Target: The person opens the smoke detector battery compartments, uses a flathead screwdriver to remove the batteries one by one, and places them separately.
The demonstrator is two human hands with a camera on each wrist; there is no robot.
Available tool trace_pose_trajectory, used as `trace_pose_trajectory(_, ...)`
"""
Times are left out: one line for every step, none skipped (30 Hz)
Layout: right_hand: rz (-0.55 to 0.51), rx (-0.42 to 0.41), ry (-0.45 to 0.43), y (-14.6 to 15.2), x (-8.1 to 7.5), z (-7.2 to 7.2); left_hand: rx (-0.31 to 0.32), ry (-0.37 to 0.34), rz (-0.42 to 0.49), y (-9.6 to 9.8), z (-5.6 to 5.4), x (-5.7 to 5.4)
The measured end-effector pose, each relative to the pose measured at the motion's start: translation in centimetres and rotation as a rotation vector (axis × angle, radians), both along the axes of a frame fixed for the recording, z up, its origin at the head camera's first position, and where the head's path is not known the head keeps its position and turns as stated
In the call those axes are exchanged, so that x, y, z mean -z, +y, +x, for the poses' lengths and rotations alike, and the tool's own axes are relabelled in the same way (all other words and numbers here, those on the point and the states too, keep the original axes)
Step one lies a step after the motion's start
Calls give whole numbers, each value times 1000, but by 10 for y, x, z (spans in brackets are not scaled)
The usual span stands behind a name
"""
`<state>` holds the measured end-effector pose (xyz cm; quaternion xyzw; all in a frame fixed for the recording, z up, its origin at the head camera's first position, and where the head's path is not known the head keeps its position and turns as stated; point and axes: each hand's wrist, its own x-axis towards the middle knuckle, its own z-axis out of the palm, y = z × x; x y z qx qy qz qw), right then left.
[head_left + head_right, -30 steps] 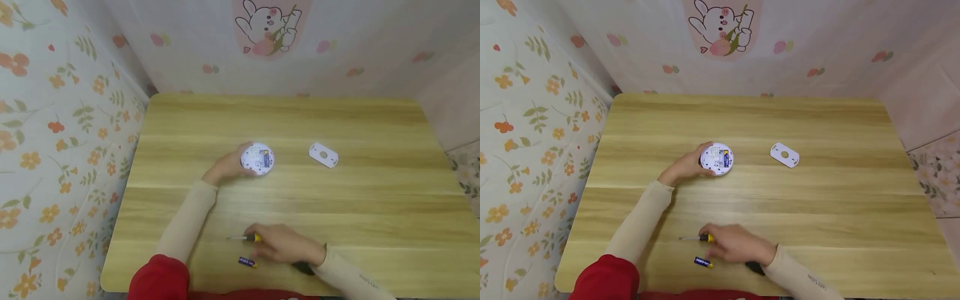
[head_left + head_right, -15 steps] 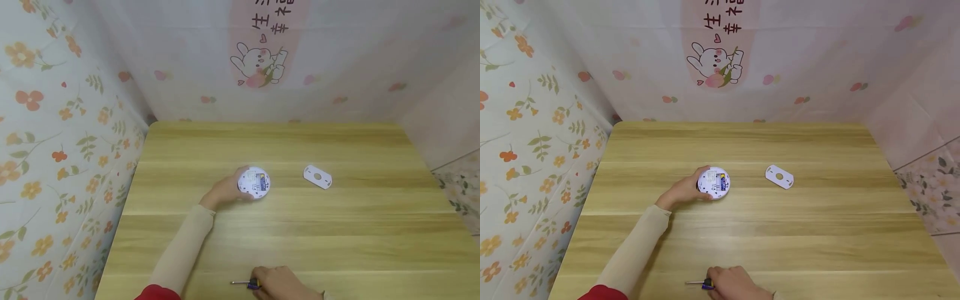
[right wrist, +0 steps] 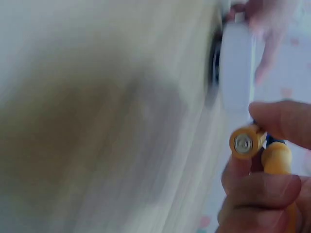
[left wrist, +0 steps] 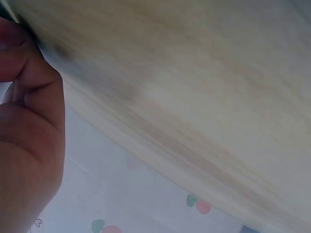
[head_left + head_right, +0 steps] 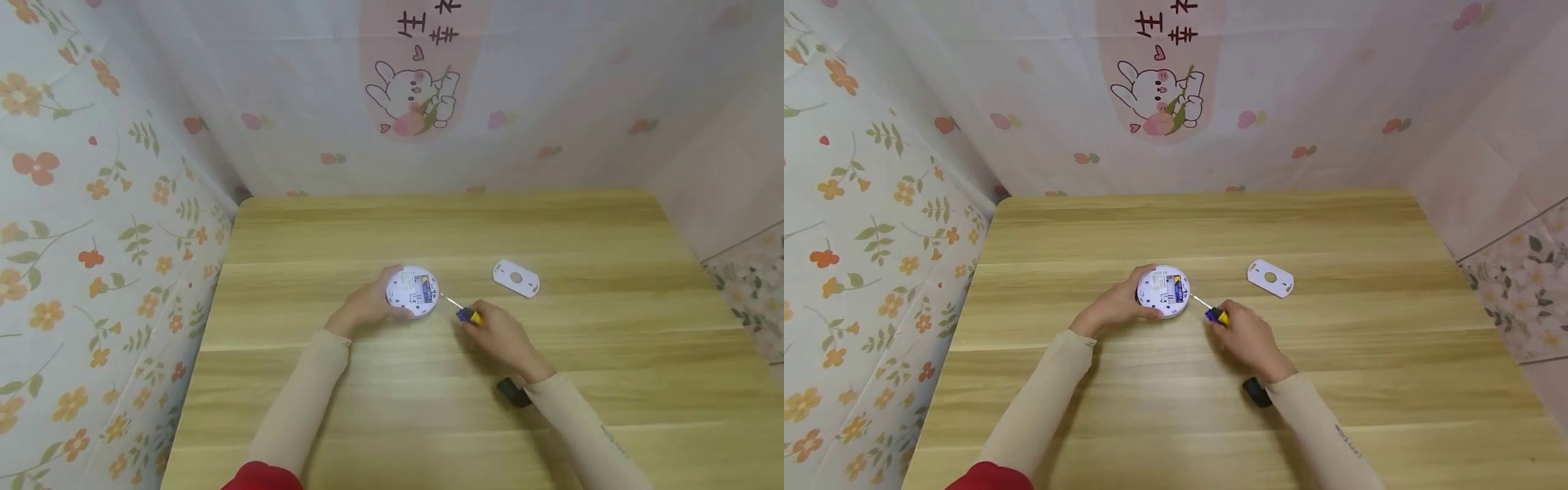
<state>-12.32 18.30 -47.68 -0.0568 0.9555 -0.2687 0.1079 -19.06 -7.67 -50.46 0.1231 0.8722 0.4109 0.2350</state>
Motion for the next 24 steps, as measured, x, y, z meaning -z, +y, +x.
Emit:
trace_pose_trajectory(12, 21, 8, 3, 1, -10, -4, -6, 4, 0, 0, 0)
trace_pose_trajectory(26, 40, 1, 5, 2, -19, -5, -9, 5, 1, -1, -1)
trace_pose_trajectory(36, 58, -5, 7, 3, -28, -7, -13, 5, 1, -1, -1)
trace_pose_trajectory(43, 76, -11, 8, 5, -36, -8, -18, 3, 1, -2, -1)
trace_pose_trajectory(52, 91, -12, 10, 7, -44, -9, -21, 1, 2, -2, -1)
trace_pose_trajectory(60, 109, -21, 11, 10, -52, -11, -26, 0, 2, -2, -1)
trace_pose_trajectory(61, 124, -34, 12, 11, -58, -12, -28, -2, 2, -2, -1)
trace_pose_trajectory(63, 136, -50, 12, 13, -63, -12, -28, -5, 2, -2, -1)
trace_pose_trajectory(62, 144, -60, 12, 15, -68, -13, -29, -6, 1, -2, -2)
trace_pose_trajectory(66, 150, -71, 12, 18, -72, -14, -32, -3, 1, -2, -1)
trace_pose_trajectory(70, 154, -81, 12, 20, -74, -15, -36, 2, 0, -1, -1)
trace_pose_trajectory(68, 158, -92, 11, 22, -76, -17, -40, 8, 0, 0, -1)
trace_pose_trajectory(57, 157, -104, 11, 24, -78, -19, -45, 15, -1, 0, -1)
trace_pose_trajectory(48, 158, -112, 11, 25, -78, -22, -50, 27, -1, 1, -1)
trace_pose_trajectory(34, 160, -121, 11, 27, -79, -24, -56, 37, -1, 1, -1)
trace_pose_trajectory(17, 168, -127, 12, 28, -80, -28, -59, 43, -1, 1, -1)
trace_pose_trajectory(-1, 177, -128, 12, 28, -80, -30, -61, 49, -1, 1, -1)
trace_pose_trajectory(-20, 187, -127, 13, 29, -81, -32, -60, 54, -1, 1, -1)
trace_pose_trajectory(-45, 199, -124, 15, 27, -81, -33, -58, 59, -1, 0, -1)
trace_pose_trajectory(-60, 208, -110, 16, 26, -81, -32, -55, 62, 0, 0, -1)
trace_pose_trajectory(-76, 217, -97, 19, 25, -81, -32, -54, 61, 0, 0, -1)
trace_pose_trajectory(-95, 220, -88, 21, 22, -81, -31, -52, 58, 0, 0, -1)
trace_pose_trajectory(-113, 223, -82, 23, 20, -81, -28, -54, 58, 1, 0, -1)
trace_pose_trajectory(-136, 228, -78, 25, 17, -81, -26, -57, 56, 1, 0, -1)
